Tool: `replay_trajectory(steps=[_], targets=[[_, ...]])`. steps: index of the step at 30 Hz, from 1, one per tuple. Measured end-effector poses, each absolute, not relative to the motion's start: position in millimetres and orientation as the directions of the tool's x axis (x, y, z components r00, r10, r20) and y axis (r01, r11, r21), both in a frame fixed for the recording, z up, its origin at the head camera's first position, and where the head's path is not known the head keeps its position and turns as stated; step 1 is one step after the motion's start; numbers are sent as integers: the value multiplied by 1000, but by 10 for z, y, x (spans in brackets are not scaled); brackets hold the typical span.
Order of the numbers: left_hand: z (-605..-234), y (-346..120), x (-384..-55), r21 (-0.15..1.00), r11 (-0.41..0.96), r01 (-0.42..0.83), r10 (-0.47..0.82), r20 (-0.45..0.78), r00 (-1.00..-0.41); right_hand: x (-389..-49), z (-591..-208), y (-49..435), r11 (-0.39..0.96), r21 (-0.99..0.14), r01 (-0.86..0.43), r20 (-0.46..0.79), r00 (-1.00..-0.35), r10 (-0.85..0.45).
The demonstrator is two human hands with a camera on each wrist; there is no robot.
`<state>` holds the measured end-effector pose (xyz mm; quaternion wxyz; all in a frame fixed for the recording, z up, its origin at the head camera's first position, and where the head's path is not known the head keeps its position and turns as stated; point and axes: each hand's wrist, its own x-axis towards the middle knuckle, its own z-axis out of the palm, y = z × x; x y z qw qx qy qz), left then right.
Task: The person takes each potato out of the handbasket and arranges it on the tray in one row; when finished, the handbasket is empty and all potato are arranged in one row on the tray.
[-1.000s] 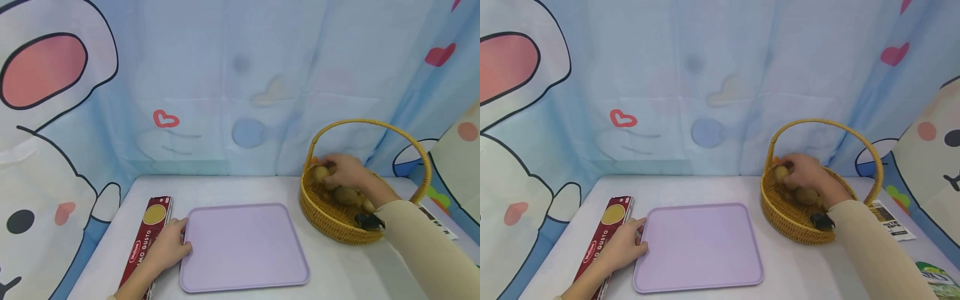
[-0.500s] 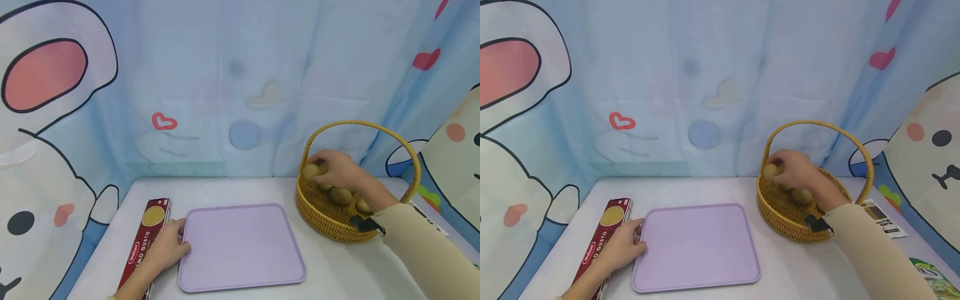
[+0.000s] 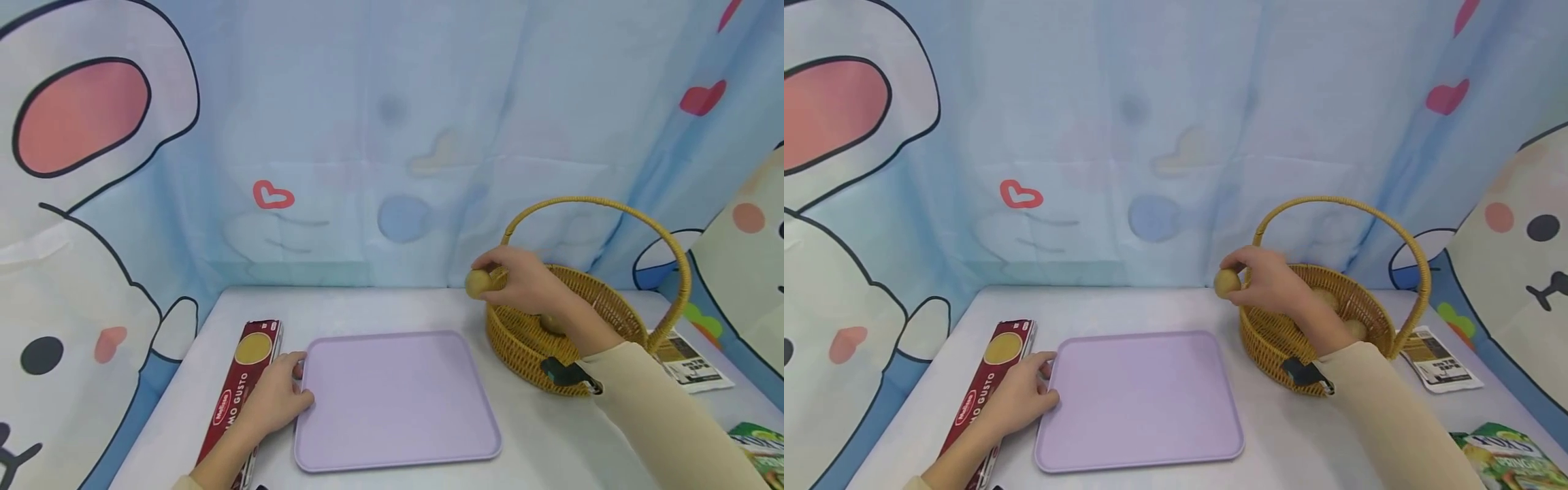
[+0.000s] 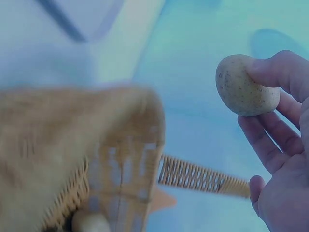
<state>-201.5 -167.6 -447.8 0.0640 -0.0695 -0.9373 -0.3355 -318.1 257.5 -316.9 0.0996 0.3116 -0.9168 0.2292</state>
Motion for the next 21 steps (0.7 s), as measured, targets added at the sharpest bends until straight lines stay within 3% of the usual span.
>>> replay_trajectory(steps=[7, 14, 21], targets=[[-4462, -1643, -2014, 633, 753, 182, 92, 173, -981, -3144, -3226, 2297, 637, -426, -642, 319, -766, -558], [-4456, -1649, -2030, 635, 751, 181, 91, 171, -981, -3175, -3392, 1931, 581, -402, -708, 333, -704, -628], [-4470, -1655, -2022, 640, 749, 170, 82, 166, -983, -3137, -3586, 1537, 546, -440, -713, 318, -693, -647]])
